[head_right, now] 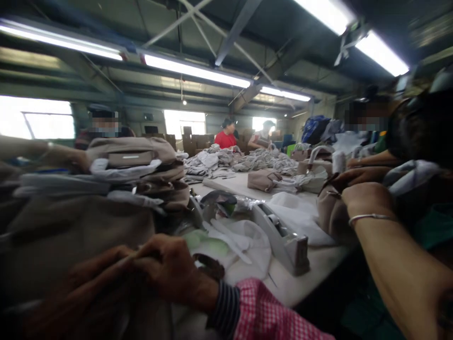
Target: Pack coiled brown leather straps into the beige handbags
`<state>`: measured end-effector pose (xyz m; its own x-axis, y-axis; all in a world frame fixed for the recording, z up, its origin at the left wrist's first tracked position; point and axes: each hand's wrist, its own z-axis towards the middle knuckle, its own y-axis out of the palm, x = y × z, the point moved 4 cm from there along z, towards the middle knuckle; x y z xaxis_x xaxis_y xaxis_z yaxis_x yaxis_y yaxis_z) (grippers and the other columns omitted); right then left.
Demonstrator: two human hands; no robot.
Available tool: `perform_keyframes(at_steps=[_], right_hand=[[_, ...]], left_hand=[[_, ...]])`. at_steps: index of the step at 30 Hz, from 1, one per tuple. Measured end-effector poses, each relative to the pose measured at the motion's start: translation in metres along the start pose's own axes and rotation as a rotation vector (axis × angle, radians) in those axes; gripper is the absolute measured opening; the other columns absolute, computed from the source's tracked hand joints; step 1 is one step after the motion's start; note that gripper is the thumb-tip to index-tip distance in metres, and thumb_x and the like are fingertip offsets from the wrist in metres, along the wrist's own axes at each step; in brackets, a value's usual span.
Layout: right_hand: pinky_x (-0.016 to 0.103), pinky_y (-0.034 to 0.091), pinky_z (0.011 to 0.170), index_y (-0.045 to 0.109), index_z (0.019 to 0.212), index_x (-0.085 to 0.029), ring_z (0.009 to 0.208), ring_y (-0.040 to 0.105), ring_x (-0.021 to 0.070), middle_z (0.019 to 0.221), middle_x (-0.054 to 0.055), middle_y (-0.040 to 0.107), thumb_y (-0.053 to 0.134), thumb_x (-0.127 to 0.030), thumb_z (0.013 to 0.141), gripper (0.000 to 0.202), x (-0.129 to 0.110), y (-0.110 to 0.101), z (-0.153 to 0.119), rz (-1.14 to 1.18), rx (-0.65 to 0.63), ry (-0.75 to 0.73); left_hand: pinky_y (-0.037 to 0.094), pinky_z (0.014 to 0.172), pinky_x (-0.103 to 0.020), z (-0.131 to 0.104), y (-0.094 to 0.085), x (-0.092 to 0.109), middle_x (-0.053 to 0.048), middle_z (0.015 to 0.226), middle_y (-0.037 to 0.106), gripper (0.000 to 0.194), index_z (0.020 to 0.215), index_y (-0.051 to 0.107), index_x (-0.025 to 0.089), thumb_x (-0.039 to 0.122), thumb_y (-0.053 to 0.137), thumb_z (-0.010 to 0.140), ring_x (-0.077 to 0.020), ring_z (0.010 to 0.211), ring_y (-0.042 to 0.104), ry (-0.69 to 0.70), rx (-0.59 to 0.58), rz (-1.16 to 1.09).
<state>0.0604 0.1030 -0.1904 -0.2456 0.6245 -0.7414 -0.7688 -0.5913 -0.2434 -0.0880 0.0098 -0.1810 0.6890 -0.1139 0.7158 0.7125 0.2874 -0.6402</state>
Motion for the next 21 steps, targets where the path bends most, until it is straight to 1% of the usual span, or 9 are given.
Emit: perform_keyframes(at_steps=[2, 4, 6, 9, 11, 14, 17, 19, 21], right_hand=[[0.024, 0.048, 0.071, 0.074, 0.095, -0.019, 0.08, 0.063, 0.0141, 0.091, 0.0, 0.07, 0.075, -0.033, 0.093, 0.014, -0.017, -0.026, -0.009, -0.066, -0.046, 0.001], [0.026, 0.048, 0.076, 0.072, 0.097, -0.02, 0.085, 0.062, 0.015, 0.098, 0.001, 0.068, 0.073, -0.029, 0.095, 0.009, -0.021, -0.054, -0.023, -0.202, -0.083, 0.045], [0.03, 0.049, 0.086, 0.071, 0.108, -0.023, 0.096, 0.063, 0.0182, 0.107, 0.002, 0.069, 0.073, -0.031, 0.097, 0.014, -0.016, -0.074, -0.04, -0.341, -0.215, 0.137], [0.039, 0.046, 0.105, 0.064, 0.129, -0.026, 0.122, 0.058, 0.0247, 0.128, 0.005, 0.065, 0.079, -0.035, 0.094, 0.039, -0.005, -0.088, -0.064, -0.465, -0.368, 0.162], [0.042, 0.044, 0.108, 0.058, 0.136, -0.025, 0.126, 0.056, 0.0263, 0.134, 0.007, 0.062, 0.077, -0.028, 0.095, 0.046, 0.003, -0.087, -0.074, -0.525, -0.416, 0.149], [0.043, 0.047, 0.1, 0.057, 0.135, -0.021, 0.116, 0.06, 0.0274, 0.128, 0.009, 0.064, 0.072, -0.019, 0.094, 0.044, 0.015, -0.081, -0.076, -0.613, -0.433, 0.169], [0.041, 0.048, 0.097, 0.059, 0.132, -0.021, 0.113, 0.062, 0.0273, 0.125, 0.009, 0.065, 0.074, -0.02, 0.092, 0.043, 0.019, -0.08, -0.072, -0.631, -0.405, 0.168], [0.038, 0.049, 0.093, 0.062, 0.125, -0.022, 0.107, 0.064, 0.0247, 0.119, 0.007, 0.066, 0.075, -0.021, 0.091, 0.037, 0.019, -0.085, -0.07, -0.6, -0.366, 0.179], [0.035, 0.049, 0.091, 0.064, 0.117, -0.022, 0.103, 0.064, 0.0225, 0.114, 0.005, 0.066, 0.077, -0.021, 0.089, 0.031, 0.017, -0.09, -0.069, -0.556, -0.344, 0.191]], left_hand=[[0.058, 0.08, -0.031, -0.008, -0.003, 0.016, -0.004, 0.088, 0.074, 0.042, 0.089, 0.071, 0.02, 0.054, 0.049, 0.101, -0.0225, 0.085, 0.069, -0.003, 0.028, 0.035], [0.055, 0.093, -0.035, -0.017, -0.004, 0.033, -0.006, 0.105, 0.074, 0.029, 0.096, 0.07, 0.021, 0.045, 0.054, 0.102, -0.0239, 0.102, 0.067, 0.147, 0.06, 0.177], [0.051, 0.103, -0.041, -0.031, 0.0, 0.045, -0.007, 0.127, 0.071, 0.023, 0.114, 0.068, 0.024, 0.038, 0.065, 0.097, -0.027, 0.12, 0.061, 0.303, 0.053, 0.411], [0.042, 0.113, -0.052, -0.056, 0.008, 0.057, -0.008, 0.155, 0.055, 0.056, 0.144, 0.054, 0.026, 0.02, 0.071, 0.091, -0.0337, 0.143, 0.045, 0.41, 0.026, 0.818], [0.039, 0.112, -0.056, -0.069, 0.01, 0.068, -0.012, 0.16, 0.05, 0.063, 0.15, 0.049, 0.022, 0.009, 0.062, 0.09, -0.0379, 0.147, 0.04, 0.463, 0.067, 1.034], [0.045, 0.094, -0.051, -0.082, 0.007, 0.085, -0.016, 0.147, 0.06, 0.053, 0.143, 0.054, 0.016, 0.007, 0.055, 0.091, -0.0391, 0.128, 0.055, 0.504, 0.176, 1.23], [0.039, 0.071, -0.042, -0.09, -0.001, 0.092, -0.01, 0.102, 0.072, 0.02, 0.112, 0.066, 0.017, 0.013, 0.054, 0.096, -0.0315, 0.085, 0.062, 0.479, 0.256, 1.319], [0.035, 0.065, -0.039, -0.091, -0.005, 0.088, -0.005, 0.08, 0.066, 0.013, 0.095, 0.064, 0.02, 0.02, 0.052, 0.101, -0.0277, 0.07, 0.06, 0.422, 0.229, 1.291], [0.033, 0.062, -0.037, -0.089, -0.008, 0.077, -0.002, 0.075, 0.064, 0.017, 0.09, 0.062, 0.022, 0.026, 0.052, 0.103, -0.0262, 0.065, 0.061, 0.299, 0.145, 1.219]])
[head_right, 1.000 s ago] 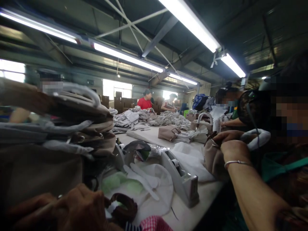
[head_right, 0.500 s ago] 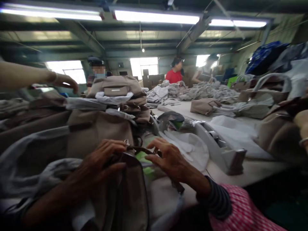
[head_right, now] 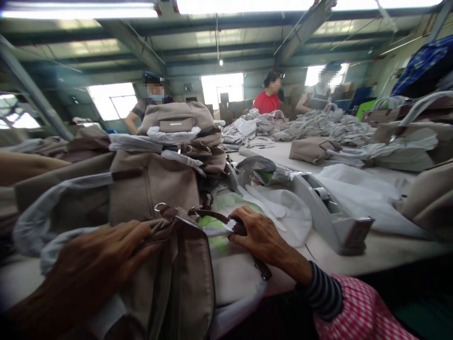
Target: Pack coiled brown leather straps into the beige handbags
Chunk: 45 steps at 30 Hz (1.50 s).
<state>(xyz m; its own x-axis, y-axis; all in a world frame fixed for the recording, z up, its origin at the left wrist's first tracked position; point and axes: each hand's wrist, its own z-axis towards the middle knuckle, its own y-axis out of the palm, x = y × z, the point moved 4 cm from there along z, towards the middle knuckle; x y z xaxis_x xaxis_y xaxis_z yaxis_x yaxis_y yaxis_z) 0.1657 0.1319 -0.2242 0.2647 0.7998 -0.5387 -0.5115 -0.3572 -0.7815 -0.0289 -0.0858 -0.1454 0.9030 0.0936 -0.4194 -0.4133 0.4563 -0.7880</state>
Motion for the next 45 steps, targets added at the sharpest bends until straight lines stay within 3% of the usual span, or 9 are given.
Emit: perform_keyframes(at_steps=[5, 13, 18, 21, 25, 29, 36, 42, 45], right_hand=[[0.037, 0.049, 0.098, 0.062, 0.118, -0.022, 0.113, 0.062, 0.023, 0.121, 0.006, 0.064, 0.08, -0.035, 0.089, 0.036, 0.005, -0.009, 0.002, 0.158, -0.082, -0.018], [0.037, 0.056, 0.089, 0.055, 0.138, -0.026, 0.106, 0.068, 0.0234, 0.123, 0.007, 0.064, 0.072, -0.041, 0.093, 0.05, 0.014, -0.014, 0.009, 0.452, -0.159, 0.041], [0.038, 0.058, 0.082, 0.054, 0.134, -0.024, 0.096, 0.068, 0.0239, 0.115, 0.009, 0.064, 0.074, -0.052, 0.09, 0.056, 0.006, -0.054, 0.024, 0.354, 0.055, 0.061], [0.041, 0.058, 0.082, 0.056, 0.129, -0.026, 0.096, 0.067, 0.0258, 0.116, 0.01, 0.063, 0.079, -0.052, 0.087, 0.055, -0.027, -0.072, 0.025, 0.147, 0.224, -0.033], [0.053, 0.053, 0.091, 0.062, 0.124, -0.023, 0.113, 0.06, 0.0361, 0.13, 0.014, 0.062, 0.077, -0.026, 0.087, 0.04, -0.087, -0.031, 0.005, -0.334, 0.344, -0.382], [0.055, 0.052, 0.086, 0.067, 0.121, -0.016, 0.111, 0.06, 0.0387, 0.125, 0.018, 0.066, 0.066, -0.012, 0.092, 0.029, -0.102, 0.039, -0.011, -0.654, 0.175, -0.574], [0.041, 0.051, 0.098, 0.068, 0.116, -0.024, 0.11, 0.058, 0.0258, 0.121, 0.005, 0.063, 0.076, -0.032, 0.089, 0.029, -0.12, 0.034, 0.004, -0.195, -0.301, -0.599], [0.051, 0.04, 0.119, 0.065, 0.134, -0.019, 0.139, 0.047, 0.0296, 0.14, 0.013, 0.062, 0.056, -0.022, 0.103, 0.032, -0.114, 0.064, 0.004, -0.191, -0.144, -0.681], [0.049, 0.038, 0.124, 0.063, 0.141, -0.019, 0.143, 0.049, 0.0286, 0.136, 0.014, 0.067, 0.052, -0.023, 0.103, 0.04, -0.106, 0.079, 0.008, -0.091, -0.251, -0.795]], left_hand=[[0.034, 0.065, -0.037, 0.009, 0.016, -0.013, -0.004, 0.08, 0.066, 0.02, 0.087, 0.06, 0.022, 0.029, 0.051, 0.103, -0.0282, 0.07, 0.065, -0.11, -0.215, -0.076], [0.036, 0.068, -0.037, 0.028, -0.01, -0.023, -0.004, 0.082, 0.061, 0.02, 0.085, 0.056, 0.021, 0.028, 0.051, 0.104, -0.0248, 0.074, 0.059, -0.061, -0.064, -0.037], [0.041, 0.078, -0.034, 0.027, 0.023, -0.027, -0.004, 0.099, 0.068, 0.015, 0.107, 0.058, 0.021, 0.031, 0.047, 0.108, -0.0219, 0.087, 0.065, -0.105, -0.2, -0.276], [0.042, 0.081, -0.034, 0.03, 0.034, -0.026, -0.004, 0.105, 0.069, 0.017, 0.112, 0.057, 0.023, 0.035, 0.045, 0.108, -0.022, 0.093, 0.067, -0.138, -0.228, -0.354], [0.04, 0.076, -0.034, 0.039, 0.018, -0.032, -0.002, 0.091, 0.064, 0.021, 0.094, 0.053, 0.022, 0.036, 0.045, 0.107, -0.0218, 0.084, 0.063, -0.225, -0.259, -0.359], [0.037, 0.074, -0.034, 0.038, 0.001, -0.038, -0.001, 0.086, 0.057, 0.025, 0.086, 0.049, 0.022, 0.038, 0.045, 0.105, -0.0205, 0.078, 0.056, -0.222, -0.212, -0.351], [0.034, 0.068, -0.032, 0.045, -0.005, -0.037, 0.002, 0.076, 0.055, 0.035, 0.083, 0.048, 0.022, 0.049, 0.042, 0.105, -0.0172, 0.07, 0.052, -0.332, -0.212, -0.592], [0.032, 0.066, -0.032, 0.052, -0.005, -0.043, 0.003, 0.074, 0.054, 0.038, 0.083, 0.049, 0.021, 0.052, 0.045, 0.105, -0.0161, 0.068, 0.052, -0.323, -0.199, -0.609], [0.034, 0.068, -0.032, 0.05, 0.007, -0.035, 0.002, 0.078, 0.057, 0.031, 0.088, 0.051, 0.021, 0.044, 0.045, 0.107, -0.017, 0.071, 0.055, -0.267, -0.247, -0.567]])
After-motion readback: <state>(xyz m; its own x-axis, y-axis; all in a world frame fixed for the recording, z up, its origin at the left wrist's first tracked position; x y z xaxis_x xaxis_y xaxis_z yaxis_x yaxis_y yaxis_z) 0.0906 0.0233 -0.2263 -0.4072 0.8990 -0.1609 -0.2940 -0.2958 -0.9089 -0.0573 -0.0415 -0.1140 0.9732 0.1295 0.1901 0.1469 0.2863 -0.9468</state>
